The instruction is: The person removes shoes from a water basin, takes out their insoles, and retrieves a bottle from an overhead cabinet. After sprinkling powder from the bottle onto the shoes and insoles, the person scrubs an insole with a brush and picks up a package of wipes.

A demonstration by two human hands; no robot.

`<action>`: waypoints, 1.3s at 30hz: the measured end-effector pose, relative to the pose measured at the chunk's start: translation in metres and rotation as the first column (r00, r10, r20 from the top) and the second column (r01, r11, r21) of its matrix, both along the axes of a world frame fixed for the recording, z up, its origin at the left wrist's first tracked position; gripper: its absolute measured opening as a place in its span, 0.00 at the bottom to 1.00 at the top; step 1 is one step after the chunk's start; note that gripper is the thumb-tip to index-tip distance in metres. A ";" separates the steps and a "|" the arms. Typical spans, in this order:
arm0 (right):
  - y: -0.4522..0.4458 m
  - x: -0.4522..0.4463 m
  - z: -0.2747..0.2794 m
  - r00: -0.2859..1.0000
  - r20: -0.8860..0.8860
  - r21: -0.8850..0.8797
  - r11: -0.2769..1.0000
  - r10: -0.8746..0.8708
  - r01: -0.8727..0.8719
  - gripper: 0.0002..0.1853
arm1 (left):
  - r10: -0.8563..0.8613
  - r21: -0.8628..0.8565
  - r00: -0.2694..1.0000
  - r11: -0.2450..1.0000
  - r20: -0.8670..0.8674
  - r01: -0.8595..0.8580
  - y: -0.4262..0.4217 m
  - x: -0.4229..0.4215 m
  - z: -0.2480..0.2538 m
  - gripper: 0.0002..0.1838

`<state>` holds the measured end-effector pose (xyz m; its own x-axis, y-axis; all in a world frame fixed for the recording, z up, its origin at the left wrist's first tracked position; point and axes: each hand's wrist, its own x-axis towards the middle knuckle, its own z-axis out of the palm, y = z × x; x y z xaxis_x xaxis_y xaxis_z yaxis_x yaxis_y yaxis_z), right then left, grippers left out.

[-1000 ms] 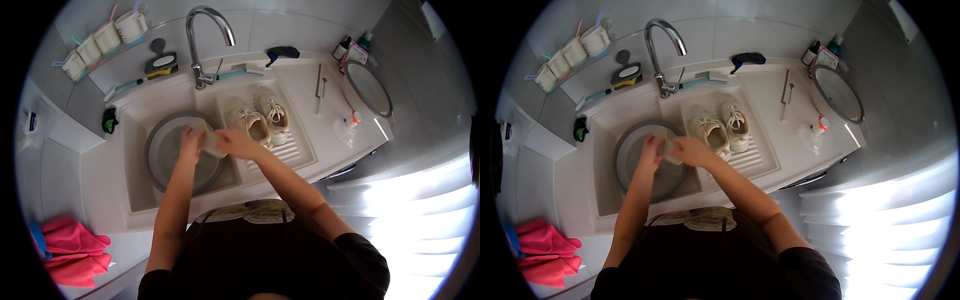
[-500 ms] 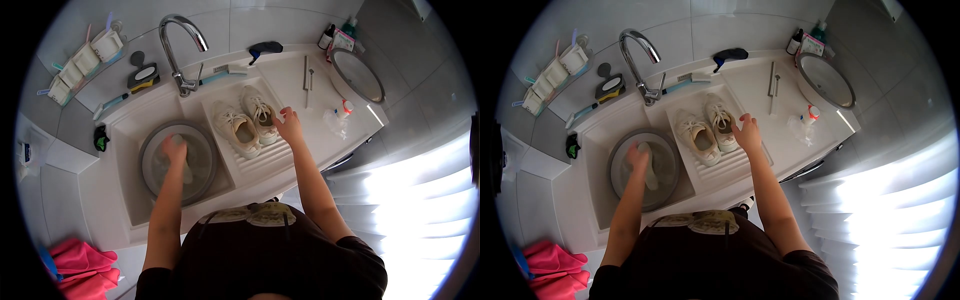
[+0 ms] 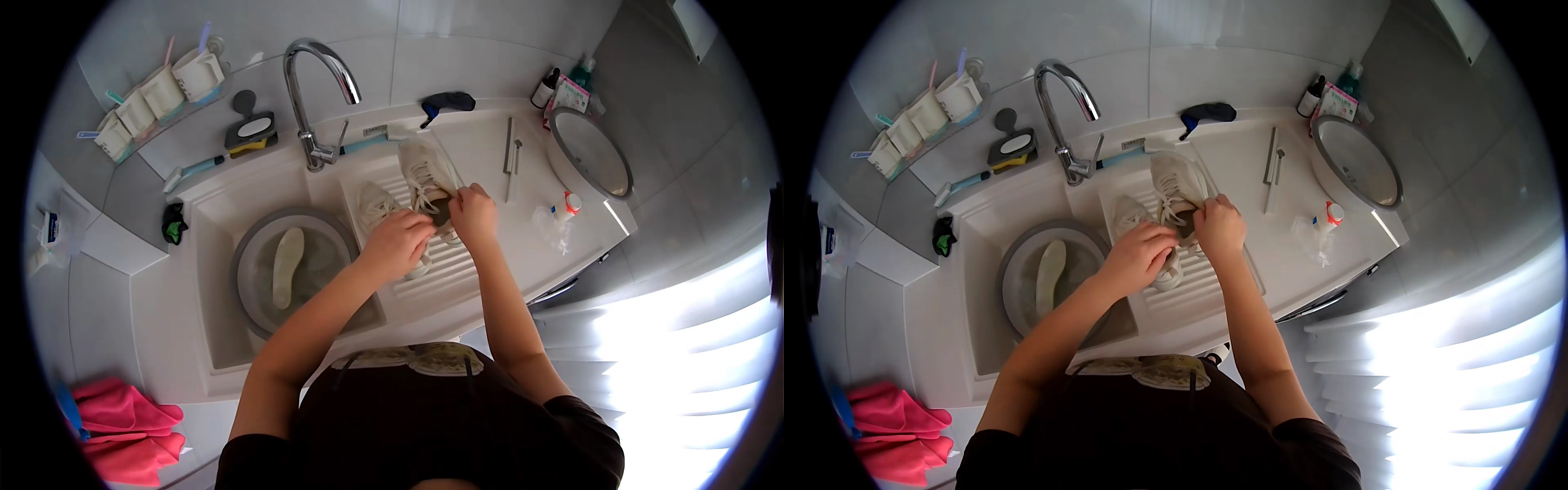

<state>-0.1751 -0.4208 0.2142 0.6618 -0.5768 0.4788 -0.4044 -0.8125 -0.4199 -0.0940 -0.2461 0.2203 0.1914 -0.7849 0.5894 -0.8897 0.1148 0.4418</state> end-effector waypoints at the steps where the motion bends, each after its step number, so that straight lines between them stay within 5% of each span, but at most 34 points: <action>1: 0.010 -0.002 0.018 1.000 0.020 -0.024 0.999 0.022 -0.021 0.08 | 0.034 -0.077 0.999 0.996 -0.013 -0.035 0.001 -0.002 0.002 0.10; 5: 0.053 0.010 0.060 0.982 0.089 -0.049 0.986 0.166 -0.162 0.06 | 0.243 0.060 0.958 0.970 -0.150 -0.236 0.025 -0.004 0.029 0.11; 7: 0.081 0.028 0.065 0.940 0.121 -0.111 0.946 0.318 -0.305 0.06 | 0.526 0.338 0.840 0.821 -0.132 -0.461 0.048 0.011 0.033 0.13; 11: 0.144 0.072 0.028 0.880 0.064 -0.232 0.864 0.471 -0.446 0.07 | 0.654 0.403 0.701 0.745 -0.285 -0.531 0.097 0.058 -0.006 0.13; 13: 0.172 0.087 -0.006 0.835 -0.038 -0.308 0.789 0.549 -0.532 0.08 | 0.459 0.382 0.255 0.875 -0.851 -0.297 0.119 0.068 -0.033 0.14; 14: 0.183 0.095 -0.023 0.831 -0.031 -0.308 0.785 0.556 -0.537 0.08 | 0.334 0.300 0.010 0.860 -0.943 -0.413 0.125 0.062 -0.036 0.17; 17: 0.199 0.098 -0.052 0.735 -0.231 -0.234 0.697 0.637 -0.678 0.12 | 0.344 0.266 0.037 0.785 -0.938 -0.560 0.154 0.067 -0.092 0.17; 19: 0.201 0.091 -0.040 0.732 0.011 -0.080 0.731 0.681 -0.678 0.12 | 0.230 0.176 0.011 0.776 -0.973 -0.606 0.173 0.063 -0.100 0.17; 21: 0.195 0.094 -0.038 0.749 0.019 0.086 0.746 0.662 -0.661 0.20 | 0.105 0.089 -0.016 0.746 -0.994 -0.660 0.183 0.065 -0.101 0.16; 22: 0.193 0.104 -0.052 0.803 0.111 0.359 0.729 0.586 -0.582 0.26 | 0.021 0.004 0.016 0.734 -1.000 -0.679 0.187 0.065 -0.098 0.14; 23: 0.192 0.113 -0.066 0.858 0.175 0.609 0.632 0.482 -0.479 0.33 | -0.060 -0.077 0.048 0.714 -0.997 -0.696 0.191 0.065 -0.095 0.13; 24: 0.192 0.118 -0.067 0.824 0.216 0.861 0.296 0.524 -0.414 0.45 | -0.070 -0.118 0.098 0.747 -0.993 -0.654 0.195 0.067 -0.093 0.16; 25: 0.195 0.120 -0.069 0.829 0.212 0.866 0.294 0.518 -0.405 0.45 | -0.066 -0.108 0.090 0.752 -0.994 -0.650 0.196 0.069 -0.091 0.16; 27: 0.201 0.120 -0.070 0.729 0.328 0.924 -0.043 0.601 -0.380 0.50 | 0.051 -0.020 0.104 0.806 -0.993 -0.591 0.195 0.073 -0.089 0.17; 36: 0.200 0.102 -0.056 0.709 0.223 0.915 0.107 0.670 -0.389 0.46 | 0.029 0.059 -0.063 0.833 -0.998 -0.551 0.191 0.068 -0.078 0.16; 39: 0.197 0.092 -0.043 0.688 0.229 0.919 0.080 0.688 -0.385 0.47 | 0.096 0.084 0.005 0.900 -0.995 -0.429 0.199 0.070 -0.064 0.16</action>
<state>-0.0830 -0.2237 0.1711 0.9721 0.0641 -0.2257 -0.2235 -0.0405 -0.9739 -0.0236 -0.0475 0.1565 0.8698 -0.4365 -0.2302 0.3459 0.2065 0.9153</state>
